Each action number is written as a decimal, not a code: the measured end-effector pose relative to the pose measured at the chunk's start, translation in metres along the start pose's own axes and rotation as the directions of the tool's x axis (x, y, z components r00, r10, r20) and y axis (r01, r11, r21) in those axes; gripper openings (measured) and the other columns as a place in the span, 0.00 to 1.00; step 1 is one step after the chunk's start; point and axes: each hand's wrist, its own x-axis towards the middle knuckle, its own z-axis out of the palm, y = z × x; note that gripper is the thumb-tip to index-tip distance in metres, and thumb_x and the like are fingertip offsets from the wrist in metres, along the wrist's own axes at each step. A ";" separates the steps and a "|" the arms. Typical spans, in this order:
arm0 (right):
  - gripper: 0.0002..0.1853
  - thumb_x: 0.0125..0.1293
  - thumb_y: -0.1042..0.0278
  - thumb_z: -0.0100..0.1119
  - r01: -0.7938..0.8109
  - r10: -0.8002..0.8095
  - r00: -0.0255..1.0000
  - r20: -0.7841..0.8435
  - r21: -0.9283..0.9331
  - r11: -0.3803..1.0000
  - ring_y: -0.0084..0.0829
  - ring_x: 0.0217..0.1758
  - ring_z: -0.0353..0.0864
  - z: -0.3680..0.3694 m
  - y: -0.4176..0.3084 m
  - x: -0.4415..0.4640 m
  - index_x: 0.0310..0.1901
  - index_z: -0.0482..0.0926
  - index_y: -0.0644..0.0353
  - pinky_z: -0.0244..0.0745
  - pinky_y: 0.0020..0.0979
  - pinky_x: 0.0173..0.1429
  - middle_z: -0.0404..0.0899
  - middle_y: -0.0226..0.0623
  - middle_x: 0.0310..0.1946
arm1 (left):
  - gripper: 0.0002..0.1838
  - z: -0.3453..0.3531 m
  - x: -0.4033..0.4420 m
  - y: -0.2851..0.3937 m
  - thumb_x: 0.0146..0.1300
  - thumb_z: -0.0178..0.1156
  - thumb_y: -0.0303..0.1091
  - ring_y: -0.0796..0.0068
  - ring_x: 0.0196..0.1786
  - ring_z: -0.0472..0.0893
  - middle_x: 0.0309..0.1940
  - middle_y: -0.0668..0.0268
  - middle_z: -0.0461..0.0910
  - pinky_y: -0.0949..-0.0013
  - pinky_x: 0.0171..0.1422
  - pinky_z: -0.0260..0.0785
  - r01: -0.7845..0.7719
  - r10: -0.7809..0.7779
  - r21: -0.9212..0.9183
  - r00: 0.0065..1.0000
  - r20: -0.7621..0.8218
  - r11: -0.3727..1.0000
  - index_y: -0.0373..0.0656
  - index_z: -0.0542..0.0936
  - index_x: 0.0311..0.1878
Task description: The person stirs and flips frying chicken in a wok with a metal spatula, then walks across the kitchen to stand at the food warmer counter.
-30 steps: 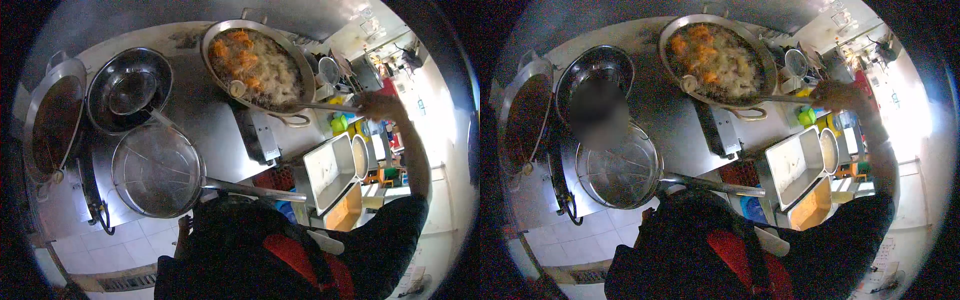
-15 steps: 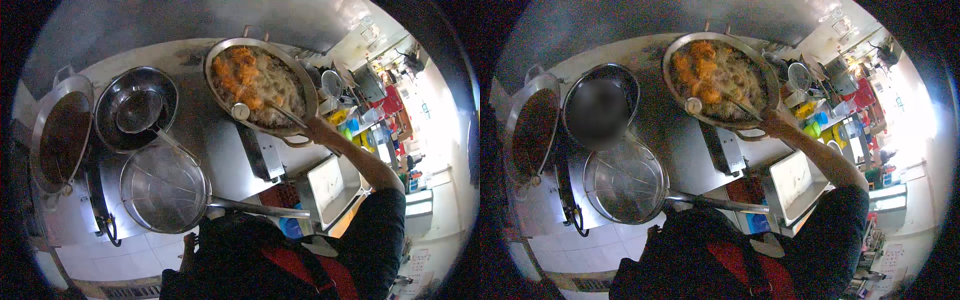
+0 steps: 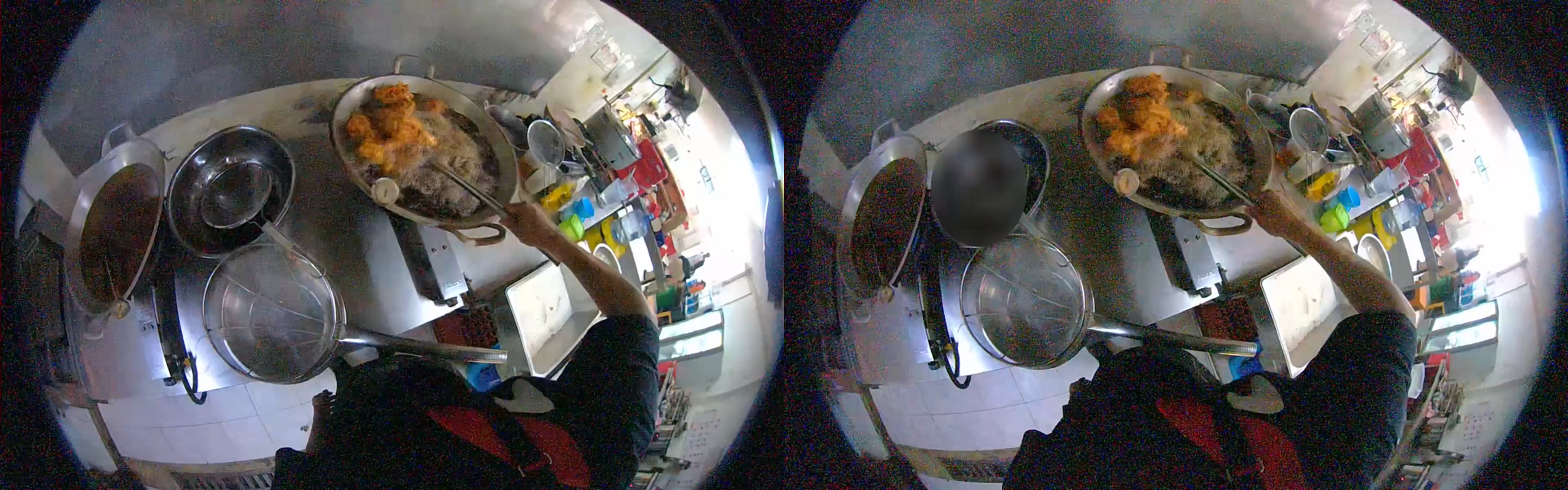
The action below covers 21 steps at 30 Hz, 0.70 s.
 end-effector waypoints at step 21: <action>0.16 0.54 0.62 0.52 -0.086 0.087 0.996 0.004 -0.075 0.993 0.44 0.32 0.75 -0.036 0.070 -0.112 0.43 0.73 0.61 0.70 0.38 0.36 0.76 0.46 0.30 | 0.15 0.065 -0.051 0.067 0.54 0.52 0.40 0.67 0.24 0.76 0.26 0.58 0.76 0.69 0.24 0.67 -0.160 0.116 0.537 0.987 0.114 0.828 0.36 0.72 0.36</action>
